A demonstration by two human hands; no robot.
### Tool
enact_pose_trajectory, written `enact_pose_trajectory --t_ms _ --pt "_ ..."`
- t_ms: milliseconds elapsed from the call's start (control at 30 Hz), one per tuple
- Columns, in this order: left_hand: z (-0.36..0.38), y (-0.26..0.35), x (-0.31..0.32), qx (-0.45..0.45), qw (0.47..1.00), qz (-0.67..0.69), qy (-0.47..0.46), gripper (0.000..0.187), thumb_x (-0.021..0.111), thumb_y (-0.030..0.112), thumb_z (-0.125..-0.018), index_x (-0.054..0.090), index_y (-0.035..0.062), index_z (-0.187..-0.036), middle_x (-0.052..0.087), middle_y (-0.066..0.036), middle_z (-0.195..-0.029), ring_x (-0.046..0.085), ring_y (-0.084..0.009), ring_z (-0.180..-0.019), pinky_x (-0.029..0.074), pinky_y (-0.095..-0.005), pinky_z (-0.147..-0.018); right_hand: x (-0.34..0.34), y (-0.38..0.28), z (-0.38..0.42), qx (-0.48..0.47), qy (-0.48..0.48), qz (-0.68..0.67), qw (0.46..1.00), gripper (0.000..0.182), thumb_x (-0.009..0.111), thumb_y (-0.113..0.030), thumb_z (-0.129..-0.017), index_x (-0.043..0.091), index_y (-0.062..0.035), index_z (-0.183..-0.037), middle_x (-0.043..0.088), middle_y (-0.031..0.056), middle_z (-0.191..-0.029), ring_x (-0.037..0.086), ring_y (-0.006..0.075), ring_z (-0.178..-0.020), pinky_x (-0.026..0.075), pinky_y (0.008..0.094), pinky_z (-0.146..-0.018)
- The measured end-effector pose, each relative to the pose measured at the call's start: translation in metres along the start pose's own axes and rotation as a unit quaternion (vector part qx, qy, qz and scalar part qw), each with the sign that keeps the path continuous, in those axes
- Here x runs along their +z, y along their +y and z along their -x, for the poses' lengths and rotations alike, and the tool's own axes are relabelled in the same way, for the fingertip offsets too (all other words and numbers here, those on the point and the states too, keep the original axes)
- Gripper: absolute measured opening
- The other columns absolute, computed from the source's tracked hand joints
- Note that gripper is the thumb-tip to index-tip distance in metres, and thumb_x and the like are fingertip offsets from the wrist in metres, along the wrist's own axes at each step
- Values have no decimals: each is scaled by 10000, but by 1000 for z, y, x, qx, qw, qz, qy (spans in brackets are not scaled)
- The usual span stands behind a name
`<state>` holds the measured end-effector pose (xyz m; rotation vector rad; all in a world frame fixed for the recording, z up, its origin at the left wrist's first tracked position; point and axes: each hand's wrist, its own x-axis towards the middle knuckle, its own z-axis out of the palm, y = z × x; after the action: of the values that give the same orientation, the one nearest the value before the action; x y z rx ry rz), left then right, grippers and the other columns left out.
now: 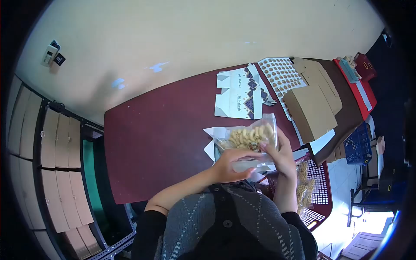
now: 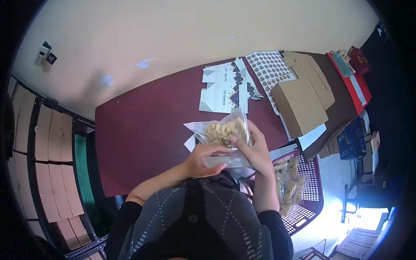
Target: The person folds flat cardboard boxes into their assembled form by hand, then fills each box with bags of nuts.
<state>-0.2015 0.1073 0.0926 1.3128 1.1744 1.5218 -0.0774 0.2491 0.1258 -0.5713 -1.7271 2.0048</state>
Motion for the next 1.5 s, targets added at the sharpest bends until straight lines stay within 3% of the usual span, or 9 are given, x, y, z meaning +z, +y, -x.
enact_pose_trajectory --t_ms 100,233,400,533,667,900,1267,1367,1500 --pt "12 -26 -17 99 992 -43 58 269 626 39 -812 580 -10 -1072 641 -124 -1024 629 -203 -967 478 -296 -853 -16 0 2 -24 28 60 998 547 716 -63 -761 482 22 -1249 591 89 -1111 544 145 -1037 435 292 -899" --pt "10 -30 -34 -77 972 -165 149 247 598 10 -824 578 4 -1070 628 -116 -973 618 -197 -955 460 -338 -895 -29 15 0 4 27 125 992 581 736 -30 -722 476 26 -1239 582 91 -1112 549 152 -1029 438 289 -899" --pt "14 -72 -30 -56 916 -391 -73 345 567 53 -822 546 44 -1167 524 -132 -1214 503 -317 -1102 412 -400 -950 -27 61 -12 -6 -33 279 960 479 732 -69 -709 542 -14 -1146 572 127 -1055 566 247 -1010 427 326 -894" --pt "14 -81 -20 -91 874 -473 -70 352 470 -9 -831 552 55 -1167 532 -138 -1186 525 -320 -1067 420 -402 -927 -14 76 -23 -38 -40 315 947 426 705 -50 -721 550 -14 -1116 565 133 -1036 567 284 -988 437 336 -880" --pt "4 -85 -22 -226 948 -222 21 244 456 144 -879 553 5 -1055 588 -185 -994 572 -330 -952 428 -391 -836 -22 74 -31 -22 -119 309 943 439 717 -71 -722 549 -18 -1125 573 138 -1055 577 279 -981 446 340 -866" --pt "5 -91 -30 -253 908 -335 -2 185 453 175 -877 509 -1 -901 583 -205 -926 571 -358 -887 423 -425 -779 -36 63 -27 148 -119 429 883 473 691 -239 -766 536 -1 -1145 639 224 -963 620 383 -918 476 401 -812" --pt "9 -98 -45 -109 841 -529 -37 153 514 115 -827 584 -14 -786 571 -202 -886 581 -378 -835 481 -431 -727 31 148 -29 123 35 491 862 336 615 -173 -815 433 74 -953 613 290 -766 617 457 -769 505 500 -676" --pt "-3 -90 -44 -215 882 -419 6 189 585 153 -793 594 -6 -691 557 -204 -908 575 -381 -863 485 -418 -710 33 166 -32 109 45 495 861 349 623 -147 -804 418 82 -970 620 278 -768 627 435 -765 510 489 -683" --pt "1 -113 -38 -118 895 -394 175 431 678 -1 -695 489 45 -1079 488 -184 -993 565 -415 -877 487 -450 -676 31 165 -35 107 49 484 867 357 619 -131 -794 412 85 -987 616 275 -763 620 441 -759 501 497 -690"
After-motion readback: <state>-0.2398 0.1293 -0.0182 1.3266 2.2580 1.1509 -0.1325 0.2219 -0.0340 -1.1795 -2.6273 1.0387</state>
